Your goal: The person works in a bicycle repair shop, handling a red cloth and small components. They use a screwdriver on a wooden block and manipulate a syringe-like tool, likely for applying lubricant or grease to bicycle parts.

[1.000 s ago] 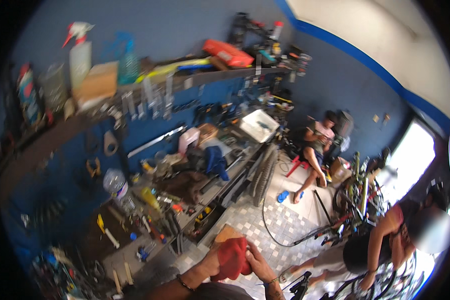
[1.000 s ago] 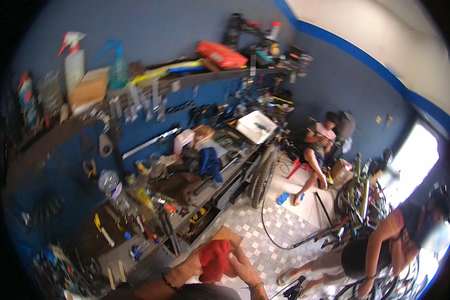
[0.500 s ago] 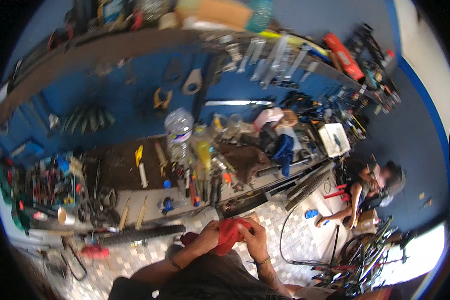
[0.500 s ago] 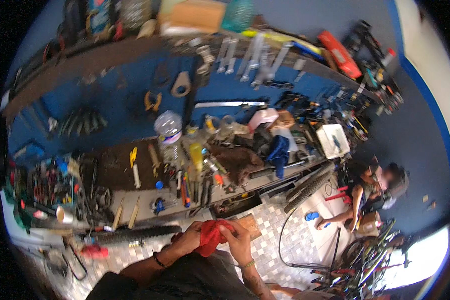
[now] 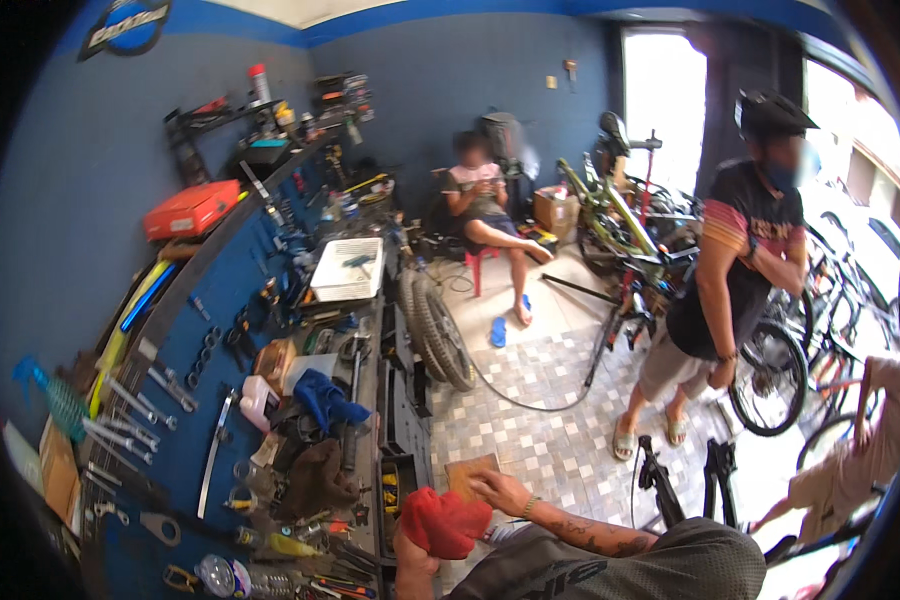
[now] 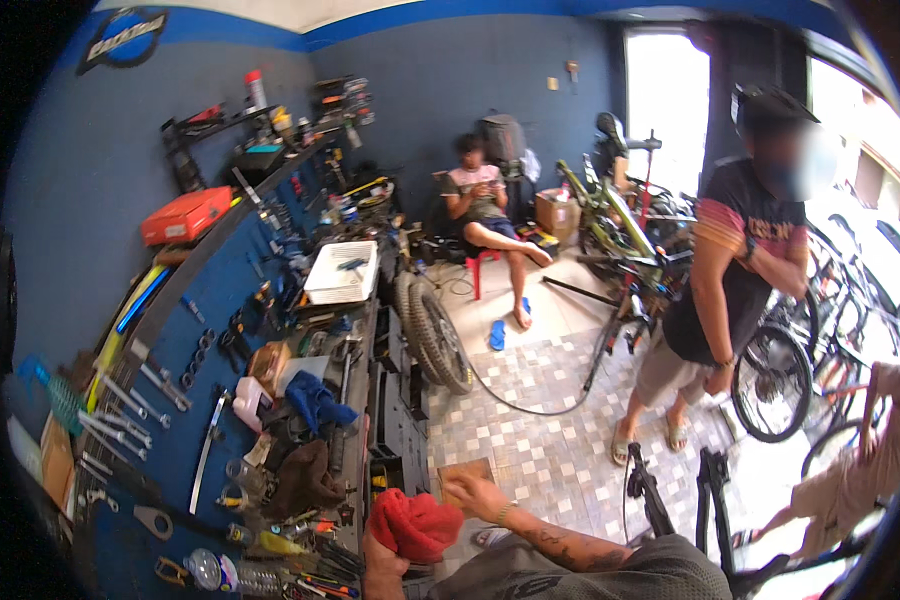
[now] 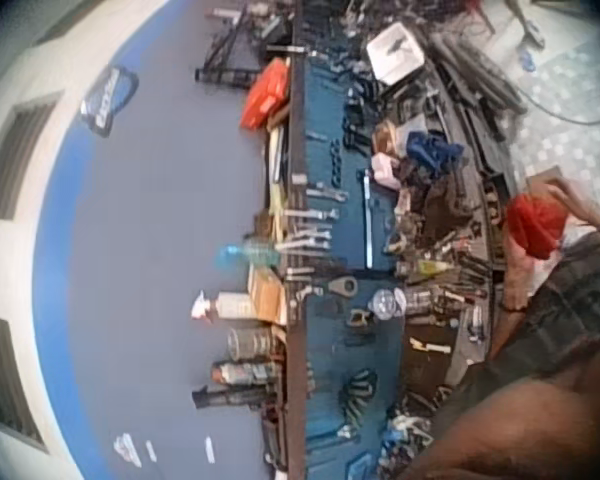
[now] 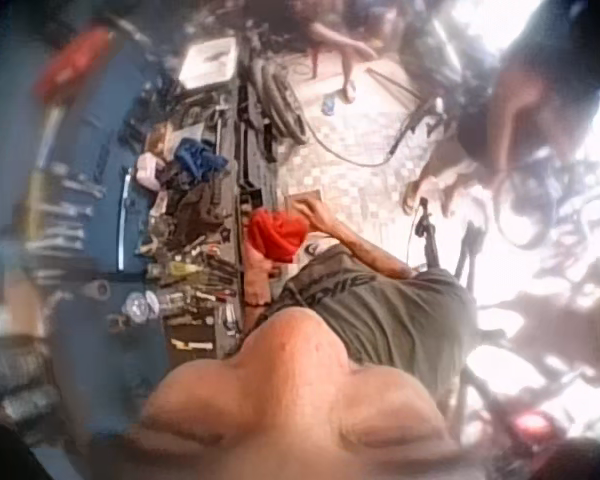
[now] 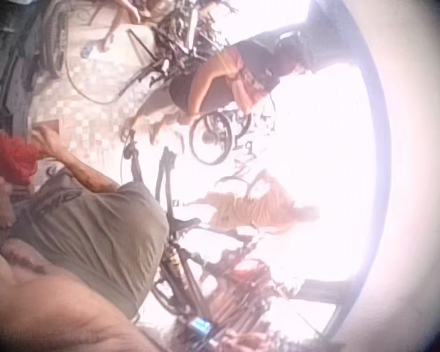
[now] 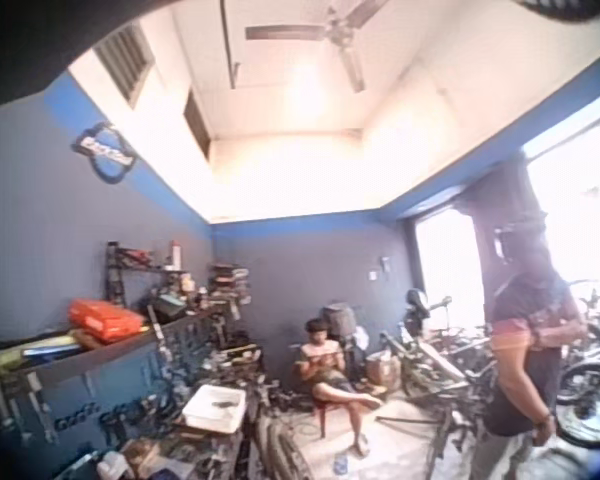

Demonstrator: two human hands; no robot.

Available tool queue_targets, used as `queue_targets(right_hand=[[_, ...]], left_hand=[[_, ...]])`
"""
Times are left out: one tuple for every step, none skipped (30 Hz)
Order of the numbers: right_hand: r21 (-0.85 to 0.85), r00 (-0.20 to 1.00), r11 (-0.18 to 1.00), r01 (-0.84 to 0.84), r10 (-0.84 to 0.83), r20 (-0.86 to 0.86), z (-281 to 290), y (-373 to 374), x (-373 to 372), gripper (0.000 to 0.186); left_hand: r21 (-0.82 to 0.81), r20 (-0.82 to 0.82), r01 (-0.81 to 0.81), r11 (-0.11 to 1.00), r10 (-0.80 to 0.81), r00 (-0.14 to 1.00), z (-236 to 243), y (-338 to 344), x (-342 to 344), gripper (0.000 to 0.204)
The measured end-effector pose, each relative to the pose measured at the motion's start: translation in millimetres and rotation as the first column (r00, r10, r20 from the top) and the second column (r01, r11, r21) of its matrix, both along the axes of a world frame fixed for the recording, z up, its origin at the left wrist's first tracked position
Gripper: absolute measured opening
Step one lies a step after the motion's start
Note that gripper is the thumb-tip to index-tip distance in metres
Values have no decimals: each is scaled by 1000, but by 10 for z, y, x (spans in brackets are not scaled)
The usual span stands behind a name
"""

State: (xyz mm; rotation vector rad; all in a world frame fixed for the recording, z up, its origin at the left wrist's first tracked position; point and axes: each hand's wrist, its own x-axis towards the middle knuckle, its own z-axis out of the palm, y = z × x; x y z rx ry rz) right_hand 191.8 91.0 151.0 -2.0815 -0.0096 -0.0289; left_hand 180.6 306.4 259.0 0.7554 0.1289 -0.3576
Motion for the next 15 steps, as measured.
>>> queue_targets(right_hand=[[-98, 988, 995, -14, -1, -156, -309, -158, -228, 52], [-183, 948, 982, -56, -6, -318, -702, -333, -553, 61], [-276, 888, 959, -65, -71, -454, -1463, -625, -1018, 71], [-261, 777, 963, -63, -117, -618, -2109, -983, -1554, 80], [-333, 680, 943, 12, -252, -689, -2458, -1077, -2006, 72], [-355, 587, 935, 31, -304, -750, -2550, -988, -2317, 70], [-376, 499, 923, 80, -363, -787, -2511, -985, -2677, 68], [-394, 440, 910, 129, -409, -799, -2497, -929, -2929, 67], [-398, 368, 891, 218, -453, -812, -2521, -842, -3395, 65], [-401, 323, 867, 296, -486, -812, -2576, -739, -3715, 64], [-406, 287, 839, 362, -515, -808, -2613, -602, -4010, 62], [-408, 274, 825, 391, -527, -804, -2569, -488, -4104, 61], [-410, 262, 808, 422, -542, -798, -2531, -422, -4184, 60], [-417, 230, 781, 465, -562, -795, -2441, -332, -4355, 58], [-426, 198, 748, 508, -583, -788, -2475, -273, -4567, 57]], left_hand=[[-52, -10, 44, 998, -45, 999, -13, 22, -22, 36], [-101, -29, 80, 992, -84, 996, -47, 71, -90, 36], [-123, -91, 95, 988, -107, 990, -155, 41, -127, 35], [-151, -157, 138, 979, -162, 974, -151, -24, -178, 34], [-162, -218, 156, 974, -190, 957, -82, -14, -237, 33], [-155, -287, 134, 979, -175, 942, -60, 123, -316, 32], [-177, -257, 183, 967, -225, 940, -256, 162, -339, 28], [-160, -203, 188, 969, -219, 955, -427, 274, -414, 28], [-140, -164, 244, 960, -265, 950, -382, 145, -520, 28], [-115, -105, 293, 949, -305, 947, -342, 103, -577, 28], [-129, -73, 353, 927, -364, 929, -412, 64, -636, 30], [-166, -128, 329, 930, -351, 928, -348, 85, -686, 30], [-200, -185, 305, 931, -341, 922, -271, 101, -749, 31], [-230, -249, 297, 927, -351, 903, -234, 78, -836, 32], [-237, -229, 343, 909, -395, 890, -297, 39, -878, 35]])
